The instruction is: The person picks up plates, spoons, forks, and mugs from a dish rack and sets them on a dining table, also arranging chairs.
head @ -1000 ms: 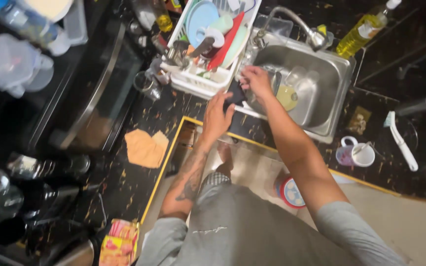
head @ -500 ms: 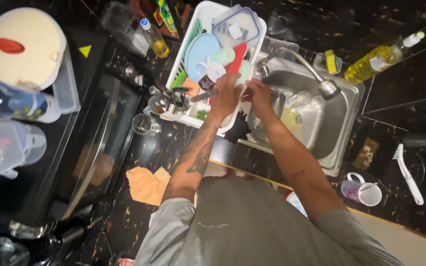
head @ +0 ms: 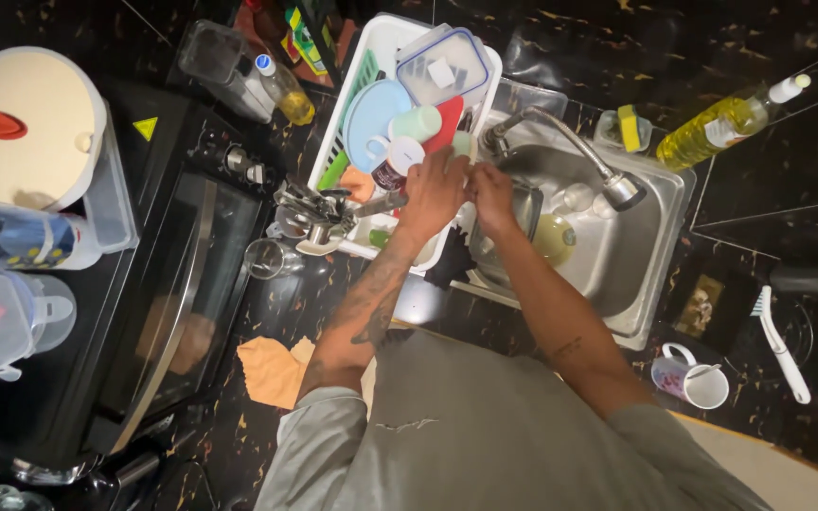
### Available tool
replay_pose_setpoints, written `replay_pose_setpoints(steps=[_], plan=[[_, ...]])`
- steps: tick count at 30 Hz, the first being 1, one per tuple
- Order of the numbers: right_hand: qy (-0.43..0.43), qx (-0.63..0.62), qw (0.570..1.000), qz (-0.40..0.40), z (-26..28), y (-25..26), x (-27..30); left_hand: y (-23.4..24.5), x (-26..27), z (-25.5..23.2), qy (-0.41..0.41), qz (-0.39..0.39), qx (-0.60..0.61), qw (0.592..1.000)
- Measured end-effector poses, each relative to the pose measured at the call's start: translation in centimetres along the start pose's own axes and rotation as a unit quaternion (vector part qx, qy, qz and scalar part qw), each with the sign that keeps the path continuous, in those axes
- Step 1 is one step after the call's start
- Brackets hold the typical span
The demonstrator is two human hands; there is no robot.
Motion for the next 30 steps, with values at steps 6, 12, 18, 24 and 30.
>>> replay_pose_setpoints(steps=[6, 12, 18, 24, 30], plan=[[-0.067, -0.016, 0.998, 0.009, 5.1, -2.7, 3.0, -2.5, 0.6, 3.8, 0.086, 0.078, -0.038, 0.992], [-0.035, -0.027, 0.999, -0.024, 1.7, -0.4, 0.5, 2.8, -1.8, 1.5, 0.037, -0.012, 0.148, 0.988], [-0.060, 0.017, 0.997, -0.051, 5.3, -3.3, 2.8, 3.0, -2.1, -0.5, 0.034, -0.012, 0.109, 0.993], [-0.058, 0.055, 0.994, -0.075, 3.6, -2.7, 1.7, 3.3, -2.1, -0.6, 0.053, 0.042, 0.129, 0.989], [-0.080, 0.004, 0.995, -0.054, 4.3, -2.9, 1.9, 2.5, -2.0, -0.9, 0.078, 0.043, 0.126, 0.988]])
Point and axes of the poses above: each hand's wrist, its own x-axis away from the middle knuckle, its own y-axis out of the back of the hand, z = x × y, the point moved 1 cm from there along -x, towards the middle knuckle, and after that the axes turned 7 degrees about -y, right-handed, at the moved point
